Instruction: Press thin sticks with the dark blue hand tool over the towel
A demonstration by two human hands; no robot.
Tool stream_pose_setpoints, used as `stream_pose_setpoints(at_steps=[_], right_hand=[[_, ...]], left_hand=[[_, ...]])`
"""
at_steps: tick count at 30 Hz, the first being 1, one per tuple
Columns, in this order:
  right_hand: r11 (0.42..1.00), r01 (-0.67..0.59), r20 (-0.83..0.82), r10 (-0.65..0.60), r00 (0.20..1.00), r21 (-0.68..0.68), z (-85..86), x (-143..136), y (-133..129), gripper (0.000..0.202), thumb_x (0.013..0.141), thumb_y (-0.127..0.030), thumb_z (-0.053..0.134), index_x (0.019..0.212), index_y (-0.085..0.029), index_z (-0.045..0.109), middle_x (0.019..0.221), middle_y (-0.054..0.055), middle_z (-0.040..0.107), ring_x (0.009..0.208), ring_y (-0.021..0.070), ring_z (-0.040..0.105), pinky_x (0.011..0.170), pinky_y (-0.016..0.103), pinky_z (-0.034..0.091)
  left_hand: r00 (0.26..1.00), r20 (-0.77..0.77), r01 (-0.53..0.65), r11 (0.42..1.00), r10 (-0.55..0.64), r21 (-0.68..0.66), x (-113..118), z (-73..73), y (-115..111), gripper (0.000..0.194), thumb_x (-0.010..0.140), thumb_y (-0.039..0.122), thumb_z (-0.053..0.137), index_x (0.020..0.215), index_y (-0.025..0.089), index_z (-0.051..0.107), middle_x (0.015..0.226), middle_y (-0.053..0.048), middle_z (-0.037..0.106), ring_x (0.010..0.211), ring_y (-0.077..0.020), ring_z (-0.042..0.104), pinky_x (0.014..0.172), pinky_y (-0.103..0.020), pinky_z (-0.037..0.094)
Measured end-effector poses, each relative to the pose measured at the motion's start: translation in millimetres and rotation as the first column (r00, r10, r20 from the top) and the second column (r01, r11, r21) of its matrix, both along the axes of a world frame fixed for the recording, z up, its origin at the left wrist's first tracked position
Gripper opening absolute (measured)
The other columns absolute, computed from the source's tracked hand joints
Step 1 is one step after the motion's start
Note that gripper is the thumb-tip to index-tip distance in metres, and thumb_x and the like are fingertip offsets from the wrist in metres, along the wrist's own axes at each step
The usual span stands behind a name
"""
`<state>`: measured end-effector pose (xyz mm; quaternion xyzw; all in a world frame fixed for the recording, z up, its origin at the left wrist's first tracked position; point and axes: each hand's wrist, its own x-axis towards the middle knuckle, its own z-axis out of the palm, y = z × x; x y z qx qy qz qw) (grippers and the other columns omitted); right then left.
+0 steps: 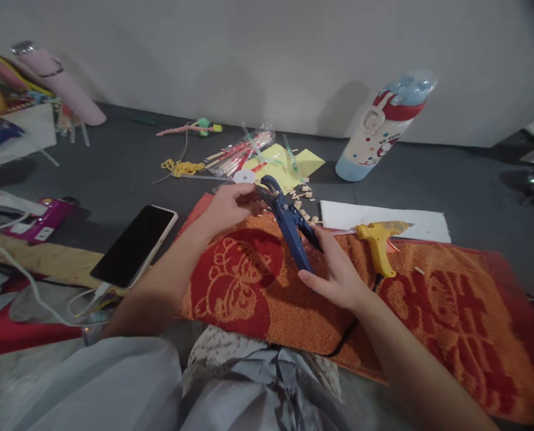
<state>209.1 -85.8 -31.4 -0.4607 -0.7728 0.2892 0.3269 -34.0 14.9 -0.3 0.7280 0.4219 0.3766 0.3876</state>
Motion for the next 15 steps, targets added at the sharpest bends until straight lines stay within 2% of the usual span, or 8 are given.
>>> stream_pose_setpoints(at_steps=[2,4,7,10,13,15], right_hand=[[1.0,0.005,0.006,-0.005,1.0,0.01,-0.5,-0.1,-0.4,0.082,0.083,-0.061,0.056,0.146,-0.016,0.029,0.142,0.023,0.047,0.132,0.0397,0.045,0.109,0.06,0.036],[1.0,0.008,0.004,-0.008,1.0,0.0,-1.9,-0.7,-0.6,0.082,0.083,-0.061,0.056,0.146,-0.017,0.029,0.142,0.023,0.047,0.132,0.039,0.045,0.109,0.06,0.036],[1.0,0.011,0.001,-0.011,1.0,-0.017,-3.4,-1.1,-0.5,0.083,0.083,-0.062,0.057,0.146,-0.018,0.028,0.143,0.023,0.045,0.132,0.0389,0.045,0.109,0.06,0.036],[1.0,0.001,0.001,-0.001,1.0,-0.011,-2.1,-0.8,-0.1,0.082,0.083,-0.06,0.057,0.147,-0.018,0.028,0.144,0.022,0.045,0.133,0.0389,0.044,0.109,0.06,0.036],[1.0,-0.03,-0.003,0.03,1.0,0.003,1.0,-0.2,0.8,0.081,0.084,-0.058,0.057,0.146,-0.017,0.028,0.145,0.022,0.044,0.134,0.0386,0.044,0.11,0.059,0.036],[0.998,-0.064,-0.01,0.064,0.998,0.016,2.7,0.4,1.5,0.08,0.084,-0.058,0.057,0.146,-0.017,0.028,0.146,0.022,0.043,0.135,0.0382,0.043,0.11,0.058,0.036]], left_hand=[[0.995,-0.053,-0.079,0.986,0.088,0.148,0.8,-1.4,-1.2,0.021,0.077,0.033,0.067,0.08,0.013,0.073,0.078,-0.006,0.072,0.07,-0.0152,0.065,0.066,-0.026,0.05],[0.975,-0.13,-0.137,0.947,0.181,0.289,2.5,-1.7,-3.9,0.018,0.078,0.03,0.065,0.078,0.014,0.074,0.077,-0.005,0.073,0.072,-0.0151,0.066,0.069,-0.025,0.049],[0.961,-0.189,-0.125,0.929,0.2,0.35,5.3,-2.6,-6.7,0.018,0.081,0.026,0.061,0.073,0.015,0.073,0.074,-0.004,0.073,0.071,-0.0142,0.066,0.068,-0.024,0.048],[0.987,-0.088,-0.115,0.97,0.136,0.212,6.6,-5.3,-4.2,0.021,0.08,0.032,0.063,0.081,0.013,0.073,0.078,-0.005,0.073,0.073,-0.0145,0.066,0.071,-0.024,0.05],[0.989,0.122,-0.086,0.996,0.086,-0.003,5.1,-7.2,1.9,0.041,0.071,0.04,0.074,0.102,0.013,0.071,0.097,-0.008,0.073,0.085,-0.0175,0.067,0.077,-0.028,0.054],[0.98,0.194,-0.03,0.992,0.054,-0.124,2.7,-5.6,4.8,0.054,0.065,0.041,0.08,0.111,0.015,0.068,0.106,-0.01,0.071,0.09,-0.0193,0.067,0.081,-0.031,0.055]])
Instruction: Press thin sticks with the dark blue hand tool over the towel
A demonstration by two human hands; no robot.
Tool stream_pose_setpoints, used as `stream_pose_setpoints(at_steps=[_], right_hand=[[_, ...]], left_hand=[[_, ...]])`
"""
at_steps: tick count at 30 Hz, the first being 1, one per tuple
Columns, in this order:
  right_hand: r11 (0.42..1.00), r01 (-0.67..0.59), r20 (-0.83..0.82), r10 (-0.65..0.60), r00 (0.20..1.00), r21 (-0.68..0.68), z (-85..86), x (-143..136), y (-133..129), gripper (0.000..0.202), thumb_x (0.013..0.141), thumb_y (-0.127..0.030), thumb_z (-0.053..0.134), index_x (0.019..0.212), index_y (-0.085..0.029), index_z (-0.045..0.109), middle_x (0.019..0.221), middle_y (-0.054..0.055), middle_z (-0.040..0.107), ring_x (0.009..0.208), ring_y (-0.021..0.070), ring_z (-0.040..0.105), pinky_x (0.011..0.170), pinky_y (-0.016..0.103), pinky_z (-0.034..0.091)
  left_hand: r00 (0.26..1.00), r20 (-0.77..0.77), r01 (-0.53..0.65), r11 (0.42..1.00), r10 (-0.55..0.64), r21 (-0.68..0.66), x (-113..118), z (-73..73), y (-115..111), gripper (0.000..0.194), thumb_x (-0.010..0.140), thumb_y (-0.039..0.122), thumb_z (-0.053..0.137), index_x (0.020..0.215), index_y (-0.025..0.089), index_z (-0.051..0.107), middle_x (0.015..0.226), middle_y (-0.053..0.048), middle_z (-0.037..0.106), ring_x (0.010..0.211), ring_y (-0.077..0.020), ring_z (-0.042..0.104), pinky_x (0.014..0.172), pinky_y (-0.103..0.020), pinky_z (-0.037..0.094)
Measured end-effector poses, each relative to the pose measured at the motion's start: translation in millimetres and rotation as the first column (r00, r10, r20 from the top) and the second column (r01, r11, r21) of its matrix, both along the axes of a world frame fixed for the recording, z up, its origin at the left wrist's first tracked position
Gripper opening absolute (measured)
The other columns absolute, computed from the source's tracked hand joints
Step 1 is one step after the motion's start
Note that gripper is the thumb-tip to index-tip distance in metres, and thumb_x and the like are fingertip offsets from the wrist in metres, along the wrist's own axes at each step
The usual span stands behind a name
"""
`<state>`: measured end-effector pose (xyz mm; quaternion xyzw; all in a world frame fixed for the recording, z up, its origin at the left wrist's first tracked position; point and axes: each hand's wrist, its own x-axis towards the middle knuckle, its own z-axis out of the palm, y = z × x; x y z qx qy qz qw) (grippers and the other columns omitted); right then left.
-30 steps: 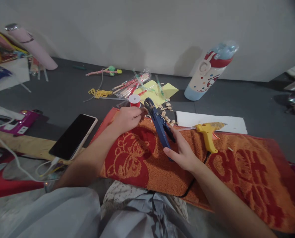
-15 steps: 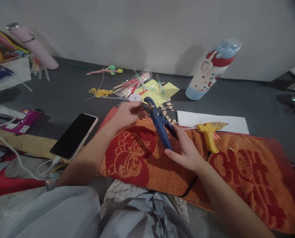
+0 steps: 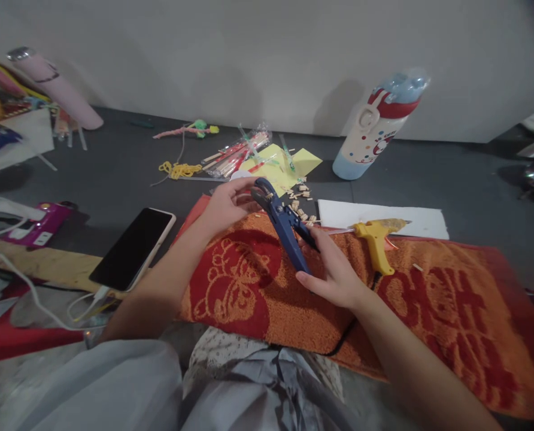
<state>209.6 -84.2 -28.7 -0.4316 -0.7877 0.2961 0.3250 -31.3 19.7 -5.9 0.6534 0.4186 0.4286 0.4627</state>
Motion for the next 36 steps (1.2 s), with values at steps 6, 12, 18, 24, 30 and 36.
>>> stream_pose_setpoints(at_steps=[6,12,18,24,30,36], right_hand=[[0.997,-0.072,-0.005,0.071,0.997,-0.039,-1.6,2.9,0.6,0.082,0.083,-0.058,0.058,0.147,-0.016,0.029,0.144,0.022,0.045,0.133,0.0383,0.045,0.109,0.057,0.038],[0.991,-0.087,0.009,0.088,0.996,-0.105,-9.3,7.7,-0.5,0.09,0.08,-0.061,0.061,0.149,-0.016,0.026,0.152,0.023,0.036,0.138,0.0414,0.037,0.111,0.061,0.032],[0.988,-0.118,-0.024,0.117,0.993,-0.099,-10.8,9.3,-0.5,0.088,0.081,-0.059,0.061,0.151,-0.019,0.024,0.15,0.02,0.04,0.136,0.0397,0.042,0.11,0.057,0.036],[0.98,-0.153,-0.04,0.149,0.988,-0.127,-3.3,6.4,-0.5,0.083,0.082,-0.061,0.057,0.147,-0.019,0.029,0.14,0.02,0.05,0.127,0.0374,0.051,0.104,0.055,0.044],[0.993,-0.076,-0.037,0.073,0.997,-0.089,-4.1,2.7,-0.1,0.083,0.082,-0.062,0.057,0.146,-0.018,0.03,0.144,0.021,0.046,0.132,0.0382,0.045,0.108,0.058,0.038],[0.999,-0.026,-0.042,0.025,0.999,-0.04,-0.8,-1.4,0.4,0.081,0.083,-0.061,0.055,0.144,-0.014,0.03,0.146,0.024,0.043,0.136,0.0385,0.041,0.112,0.059,0.033]], left_hand=[[0.987,0.094,0.142,0.983,-0.131,-0.117,-7.3,12.6,-1.2,0.053,0.06,0.039,0.084,0.106,0.016,0.072,0.107,-0.011,0.072,0.094,-0.0231,0.069,0.081,-0.033,0.057],[0.975,0.171,0.166,0.975,-0.14,-0.147,-10.0,12.4,-1.1,0.053,0.053,0.035,0.087,0.1,0.014,0.072,0.089,-0.008,0.074,0.074,-0.0178,0.07,0.061,-0.024,0.056],[0.973,0.174,0.186,0.961,-0.152,-0.204,-11.2,10.7,-1.1,0.05,0.054,0.027,0.084,0.1,0.014,0.071,0.067,-0.003,0.07,0.051,-0.0126,0.063,0.042,-0.018,0.046],[0.981,0.131,0.166,0.963,-0.14,-0.212,-12.4,11.6,-1.3,0.046,0.056,0.025,0.081,0.1,0.014,0.07,0.063,-0.001,0.068,0.046,-0.011,0.06,0.04,-0.018,0.043],[0.982,0.157,0.134,0.967,-0.101,-0.215,-6.2,9.8,-4.5,0.045,0.056,0.037,0.085,0.092,0.015,0.071,0.063,-0.001,0.065,0.044,-0.0084,0.054,0.04,-0.02,0.04],[0.98,0.179,0.128,0.97,-0.091,-0.207,-4.9,-1.4,-1.8,0.039,0.062,0.049,0.082,0.074,0.014,0.07,0.055,0.001,0.056,0.043,-0.0051,0.043,0.042,-0.02,0.032]])
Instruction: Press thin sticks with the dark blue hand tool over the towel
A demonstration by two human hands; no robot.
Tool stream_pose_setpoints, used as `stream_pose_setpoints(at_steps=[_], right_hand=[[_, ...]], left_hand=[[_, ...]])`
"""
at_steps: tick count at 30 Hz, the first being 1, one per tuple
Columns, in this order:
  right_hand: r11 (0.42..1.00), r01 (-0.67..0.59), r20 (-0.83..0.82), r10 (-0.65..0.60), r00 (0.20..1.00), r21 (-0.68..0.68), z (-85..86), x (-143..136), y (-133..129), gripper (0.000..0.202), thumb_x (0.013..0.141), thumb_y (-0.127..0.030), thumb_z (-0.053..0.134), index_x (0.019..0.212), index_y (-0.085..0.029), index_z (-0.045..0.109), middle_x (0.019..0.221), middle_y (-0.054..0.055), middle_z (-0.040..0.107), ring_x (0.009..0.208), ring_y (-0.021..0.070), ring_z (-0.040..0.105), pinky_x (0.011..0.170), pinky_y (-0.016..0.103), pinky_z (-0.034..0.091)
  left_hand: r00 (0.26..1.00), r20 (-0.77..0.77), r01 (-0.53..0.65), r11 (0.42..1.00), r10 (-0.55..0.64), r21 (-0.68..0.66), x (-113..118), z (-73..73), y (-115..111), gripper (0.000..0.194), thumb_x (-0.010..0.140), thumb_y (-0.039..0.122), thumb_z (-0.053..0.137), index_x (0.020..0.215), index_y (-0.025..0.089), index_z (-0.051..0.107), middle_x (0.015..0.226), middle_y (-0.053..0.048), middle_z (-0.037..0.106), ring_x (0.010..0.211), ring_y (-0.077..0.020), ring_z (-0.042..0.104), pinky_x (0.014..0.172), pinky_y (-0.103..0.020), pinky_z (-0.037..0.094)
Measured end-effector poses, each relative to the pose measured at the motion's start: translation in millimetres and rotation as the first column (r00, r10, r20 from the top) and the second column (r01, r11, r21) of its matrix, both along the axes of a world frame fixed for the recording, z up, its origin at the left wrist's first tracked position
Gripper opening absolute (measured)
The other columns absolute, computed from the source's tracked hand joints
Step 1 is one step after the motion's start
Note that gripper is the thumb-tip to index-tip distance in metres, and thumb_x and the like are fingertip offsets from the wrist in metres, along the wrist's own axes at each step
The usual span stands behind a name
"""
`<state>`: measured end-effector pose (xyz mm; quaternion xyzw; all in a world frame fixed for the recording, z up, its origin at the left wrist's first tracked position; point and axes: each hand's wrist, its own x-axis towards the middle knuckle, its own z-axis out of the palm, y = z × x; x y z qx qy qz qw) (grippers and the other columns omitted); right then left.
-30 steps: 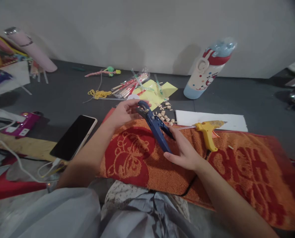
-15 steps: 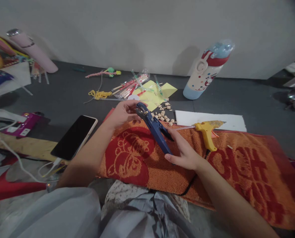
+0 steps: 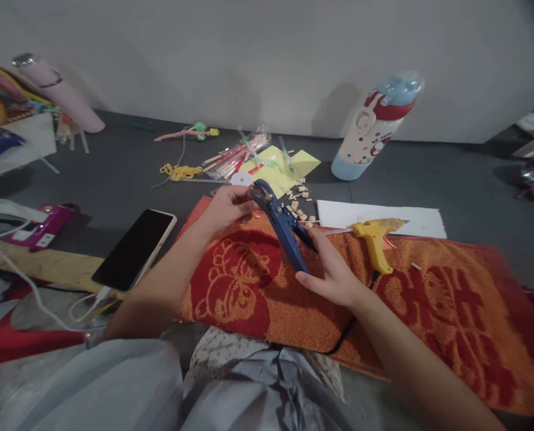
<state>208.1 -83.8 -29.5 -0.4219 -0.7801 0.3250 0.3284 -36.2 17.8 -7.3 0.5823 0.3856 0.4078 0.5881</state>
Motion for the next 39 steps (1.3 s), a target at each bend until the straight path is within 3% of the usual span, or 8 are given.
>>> stream_pose_setpoints(at_steps=[8,18,22,30,39], right_hand=[[1.0,-0.016,0.011,0.016,1.0,0.012,-0.4,-0.9,-0.8,0.083,0.083,-0.061,0.056,0.146,-0.017,0.027,0.148,0.021,0.041,0.136,0.0382,0.04,0.111,0.059,0.034],[0.997,0.023,0.111,-0.031,0.993,0.075,-3.1,-1.1,-2.3,0.091,0.078,-0.061,0.06,0.148,-0.017,0.022,0.144,0.023,0.042,0.134,0.0418,0.04,0.11,0.062,0.032],[0.997,0.001,0.074,-0.006,0.997,0.071,-1.6,0.2,-2.5,0.09,0.078,-0.059,0.061,0.148,-0.016,0.024,0.144,0.023,0.042,0.135,0.0414,0.039,0.111,0.061,0.032],[0.999,-0.021,-0.044,0.02,0.999,-0.044,0.6,-0.5,-1.8,0.08,0.083,-0.061,0.055,0.146,-0.018,0.031,0.145,0.02,0.045,0.133,0.038,0.044,0.109,0.057,0.037],[0.988,-0.013,-0.095,-0.002,0.995,-0.153,-1.9,-0.2,-3.4,0.068,0.089,-0.057,0.05,0.145,-0.019,0.036,0.143,0.017,0.051,0.132,0.0358,0.048,0.107,0.054,0.041]], left_hand=[[0.999,-0.046,0.028,0.995,-0.023,0.098,-2.7,1.6,0.2,0.041,0.067,0.052,0.077,0.061,0.013,0.068,0.052,-0.003,0.058,0.043,-0.0056,0.041,0.043,-0.022,0.027],[0.998,-0.057,0.013,1.0,-0.012,0.005,-0.4,-1.0,-3.9,0.045,0.063,0.056,0.079,0.055,0.014,0.065,0.045,-0.002,0.053,0.037,-0.0051,0.037,0.038,-0.021,0.024],[0.999,-0.04,0.018,1.0,-0.018,-0.005,1.2,-1.1,-4.9,0.043,0.064,0.054,0.079,0.057,0.014,0.065,0.048,-0.002,0.056,0.038,-0.0056,0.039,0.039,-0.021,0.026],[0.996,-0.083,-0.012,0.994,0.022,0.109,1.9,-0.2,-1.6,0.042,0.072,0.054,0.073,0.063,0.014,0.064,0.053,-0.001,0.057,0.043,-0.0052,0.042,0.042,-0.021,0.029],[0.967,-0.217,-0.079,0.969,0.132,0.234,7.6,12.2,-6.2,0.04,0.073,0.053,0.072,0.066,0.014,0.067,0.056,-0.001,0.059,0.046,-0.0071,0.043,0.046,-0.023,0.033]])
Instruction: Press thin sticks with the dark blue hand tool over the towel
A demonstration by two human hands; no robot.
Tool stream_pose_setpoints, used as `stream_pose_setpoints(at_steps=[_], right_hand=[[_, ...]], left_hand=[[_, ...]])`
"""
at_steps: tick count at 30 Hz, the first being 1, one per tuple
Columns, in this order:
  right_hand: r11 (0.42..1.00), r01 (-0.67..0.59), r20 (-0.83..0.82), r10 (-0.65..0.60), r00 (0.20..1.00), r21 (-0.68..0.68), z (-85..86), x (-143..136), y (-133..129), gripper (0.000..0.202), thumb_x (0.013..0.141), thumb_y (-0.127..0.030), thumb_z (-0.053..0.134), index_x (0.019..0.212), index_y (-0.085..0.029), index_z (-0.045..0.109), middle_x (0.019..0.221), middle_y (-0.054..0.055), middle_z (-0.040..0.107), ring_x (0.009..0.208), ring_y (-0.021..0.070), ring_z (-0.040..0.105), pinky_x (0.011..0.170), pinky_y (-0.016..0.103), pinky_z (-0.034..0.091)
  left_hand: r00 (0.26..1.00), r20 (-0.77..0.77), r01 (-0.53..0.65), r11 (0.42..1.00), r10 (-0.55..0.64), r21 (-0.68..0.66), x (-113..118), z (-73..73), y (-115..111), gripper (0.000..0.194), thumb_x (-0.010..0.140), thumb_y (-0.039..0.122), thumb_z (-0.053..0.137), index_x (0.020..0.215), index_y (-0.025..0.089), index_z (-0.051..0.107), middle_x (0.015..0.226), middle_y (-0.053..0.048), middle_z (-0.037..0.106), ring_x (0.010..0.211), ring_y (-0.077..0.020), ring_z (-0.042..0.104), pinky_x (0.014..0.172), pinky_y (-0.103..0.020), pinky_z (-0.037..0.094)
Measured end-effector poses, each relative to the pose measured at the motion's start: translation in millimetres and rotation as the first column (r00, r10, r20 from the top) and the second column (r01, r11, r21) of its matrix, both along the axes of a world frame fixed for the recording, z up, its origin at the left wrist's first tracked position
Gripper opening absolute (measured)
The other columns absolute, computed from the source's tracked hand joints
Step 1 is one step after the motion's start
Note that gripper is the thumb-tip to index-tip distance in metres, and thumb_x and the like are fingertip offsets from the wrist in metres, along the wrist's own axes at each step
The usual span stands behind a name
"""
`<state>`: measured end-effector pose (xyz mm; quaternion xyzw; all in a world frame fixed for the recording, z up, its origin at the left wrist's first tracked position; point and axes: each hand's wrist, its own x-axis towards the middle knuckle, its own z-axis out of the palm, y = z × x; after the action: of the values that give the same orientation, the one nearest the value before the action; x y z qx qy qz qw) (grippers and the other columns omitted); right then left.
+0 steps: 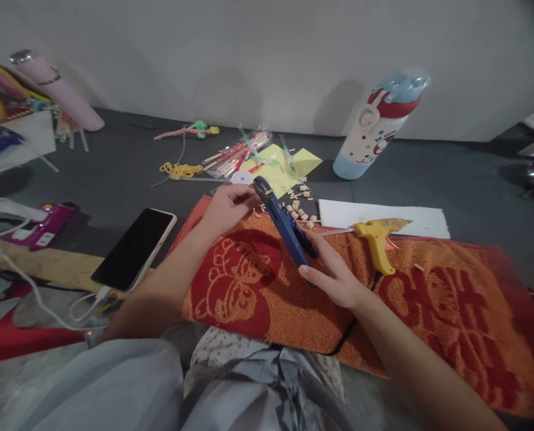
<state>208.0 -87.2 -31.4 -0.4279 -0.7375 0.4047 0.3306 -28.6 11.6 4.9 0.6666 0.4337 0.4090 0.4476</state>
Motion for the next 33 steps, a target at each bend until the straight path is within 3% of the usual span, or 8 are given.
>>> stream_pose_setpoints(at_steps=[4,19,33], right_hand=[[1.0,0.01,0.011,-0.01,1.0,-0.011,-2.6,1.2,0.0,0.067,0.09,-0.057,0.049,0.143,-0.018,0.038,0.143,0.017,0.051,0.133,0.0347,0.048,0.108,0.053,0.041],[0.997,0.033,-0.044,-0.037,0.998,-0.075,-7.7,1.9,-0.2,0.063,0.092,-0.054,0.049,0.143,-0.018,0.039,0.145,0.016,0.05,0.136,0.0333,0.045,0.112,0.054,0.035],[0.997,0.029,-0.049,-0.033,0.998,-0.072,-7.9,0.5,0.1,0.064,0.092,-0.054,0.049,0.143,-0.017,0.038,0.146,0.017,0.048,0.136,0.0321,0.044,0.114,0.052,0.033]], left_hand=[[0.999,-0.034,-0.019,0.999,0.021,0.046,0.5,0.0,0.8,0.038,0.074,0.051,0.07,0.066,0.014,0.066,0.054,-0.001,0.057,0.045,-0.007,0.041,0.046,-0.023,0.031],[0.979,-0.154,-0.102,0.973,0.136,0.208,1.7,-3.6,1.0,0.02,0.077,0.031,0.062,0.075,0.013,0.07,0.07,-0.004,0.07,0.066,-0.0124,0.061,0.063,-0.022,0.047],[0.96,-0.21,-0.127,0.955,0.186,0.268,2.5,-2.2,-1.7,0.019,0.077,0.028,0.059,0.076,0.013,0.071,0.073,-0.004,0.072,0.068,-0.0119,0.062,0.065,-0.021,0.046]])
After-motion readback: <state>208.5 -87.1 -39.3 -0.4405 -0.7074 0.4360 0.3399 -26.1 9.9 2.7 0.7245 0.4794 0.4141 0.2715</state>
